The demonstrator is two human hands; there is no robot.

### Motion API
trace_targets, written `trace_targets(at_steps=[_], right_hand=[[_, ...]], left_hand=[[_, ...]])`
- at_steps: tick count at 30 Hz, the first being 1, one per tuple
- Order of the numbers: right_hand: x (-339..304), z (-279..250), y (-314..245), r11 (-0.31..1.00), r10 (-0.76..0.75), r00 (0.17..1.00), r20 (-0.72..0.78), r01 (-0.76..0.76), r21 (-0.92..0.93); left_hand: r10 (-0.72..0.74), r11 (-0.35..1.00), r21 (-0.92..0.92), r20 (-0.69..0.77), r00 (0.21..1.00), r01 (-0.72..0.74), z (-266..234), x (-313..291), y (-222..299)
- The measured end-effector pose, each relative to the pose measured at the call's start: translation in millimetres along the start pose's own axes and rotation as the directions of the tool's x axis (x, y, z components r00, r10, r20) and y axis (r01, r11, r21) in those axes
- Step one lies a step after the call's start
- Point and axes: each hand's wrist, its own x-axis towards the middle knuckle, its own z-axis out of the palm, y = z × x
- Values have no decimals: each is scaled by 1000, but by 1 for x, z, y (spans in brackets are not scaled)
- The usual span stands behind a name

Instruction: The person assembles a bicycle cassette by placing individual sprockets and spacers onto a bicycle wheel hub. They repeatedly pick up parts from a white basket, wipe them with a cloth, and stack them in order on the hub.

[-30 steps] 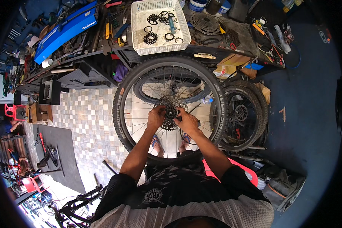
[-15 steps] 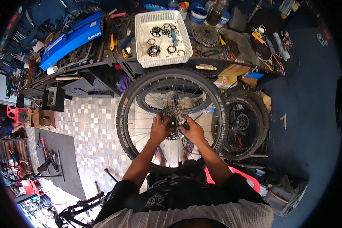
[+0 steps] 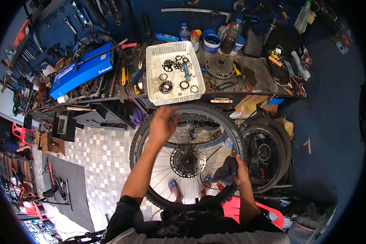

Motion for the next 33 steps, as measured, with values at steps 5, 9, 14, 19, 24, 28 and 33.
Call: trace_targets(at_steps=[5, 9, 14, 19, 24, 28, 33], right_hand=[[-9, 1, -8, 939, 20, 985, 170, -77, 336], [-6, 4, -1, 910, -11, 959, 283, -108, 401], [10, 3, 11, 903, -2, 942, 336, -143, 406], [21, -2, 16, 961, 24, 985, 171, -69, 267], [16, -5, 2, 922, 56, 982, 182, -121, 367], [14, 7, -20, 922, 19, 992, 121, -64, 383], [11, 34, -40, 943, -17, 990, 139, -31, 332]], left_hand=[[-138, 984, 132, 135, 981, 120, -19, 116, -38], [-270, 925, 339, 265, 926, 172, 3, 156, -77], [-387, 829, 521, 270, 881, 205, 38, 175, -111], [-462, 751, 601, 184, 868, 272, 63, 182, -127], [-363, 849, 435, 66, 929, 301, 52, 181, -118], [-507, 784, -345, 125, 853, 516, 25, 155, -90], [-111, 988, 99, -62, 992, 117, 4, 136, -76]])
